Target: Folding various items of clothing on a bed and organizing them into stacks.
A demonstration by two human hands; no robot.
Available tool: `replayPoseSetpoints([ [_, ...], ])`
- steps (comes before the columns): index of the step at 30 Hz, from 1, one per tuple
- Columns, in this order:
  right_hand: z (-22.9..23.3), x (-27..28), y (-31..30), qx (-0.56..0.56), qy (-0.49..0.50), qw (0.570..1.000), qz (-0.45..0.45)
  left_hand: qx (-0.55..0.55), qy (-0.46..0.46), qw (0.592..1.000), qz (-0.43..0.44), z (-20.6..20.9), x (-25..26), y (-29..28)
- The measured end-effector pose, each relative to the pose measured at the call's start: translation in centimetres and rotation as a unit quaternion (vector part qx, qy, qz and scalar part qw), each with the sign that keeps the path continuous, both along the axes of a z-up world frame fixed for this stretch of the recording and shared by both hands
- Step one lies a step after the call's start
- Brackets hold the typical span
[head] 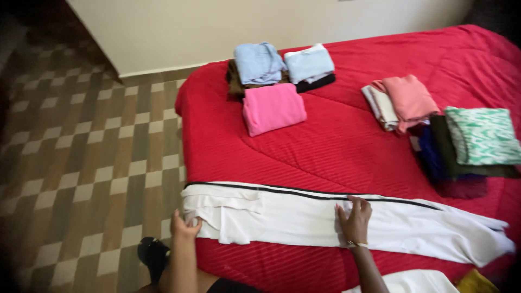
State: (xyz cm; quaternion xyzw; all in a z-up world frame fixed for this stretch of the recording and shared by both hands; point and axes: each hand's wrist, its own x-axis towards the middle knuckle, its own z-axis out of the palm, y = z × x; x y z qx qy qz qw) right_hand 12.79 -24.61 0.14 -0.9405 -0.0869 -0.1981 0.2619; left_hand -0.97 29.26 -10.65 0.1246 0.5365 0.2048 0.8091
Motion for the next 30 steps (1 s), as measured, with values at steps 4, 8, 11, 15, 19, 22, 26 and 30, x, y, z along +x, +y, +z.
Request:
replayPoseSetpoints([
  [4, -3.8, 2.3, -2.7, 0.415, 0.002, 0.904, -0.103, -0.143, -0.044, 0.988, 0.039, 0.3, -1.2, 0.9],
  [8, -5.7, 2.6, -9.4, 0.685, -0.018, 0.688, -0.239, -0.177, -0.126, 0.976, -0.024, 0.3, -2.5, 1.1],
  [11, -8.8, 3.1, -16.8, 0.466, -0.055, 0.774, -0.426, -0.156, -0.102, 0.982, -0.015, 0.4, -2.3, 0.4],
  [15, -9.4, 0.8, -23.3, 0.298, -0.013, 0.735, -0.609, -0.02, 0.034, 0.994, -0.099, 1.5, -2.7, -1.6],
  [19, -10.4, 0.2, -26.2, 0.618, 0.048, 0.616, -0.487, 0.23, 0.157, 0.948, -0.156, 0.9, -3.3, -2.4],
  [22, -14.2, 0.7, -28.7, 0.749, 0.096, 0.565, -0.332, 0.233, 0.112, 0.96, -0.112, 1.4, -2.9, -1.9],
  [26, -13.8, 1.9, -25.0, 0.473, -0.067, 0.812, -0.336, 0.058, -0.072, 0.99, -0.106, 1.6, -1.6, -0.3],
  [30, -3.5, 3.1, -14.1, 0.395, -0.055, 0.907, -0.136, -0.013, -0.136, 0.986, -0.098, 1.8, -0.1, 0.1],
])
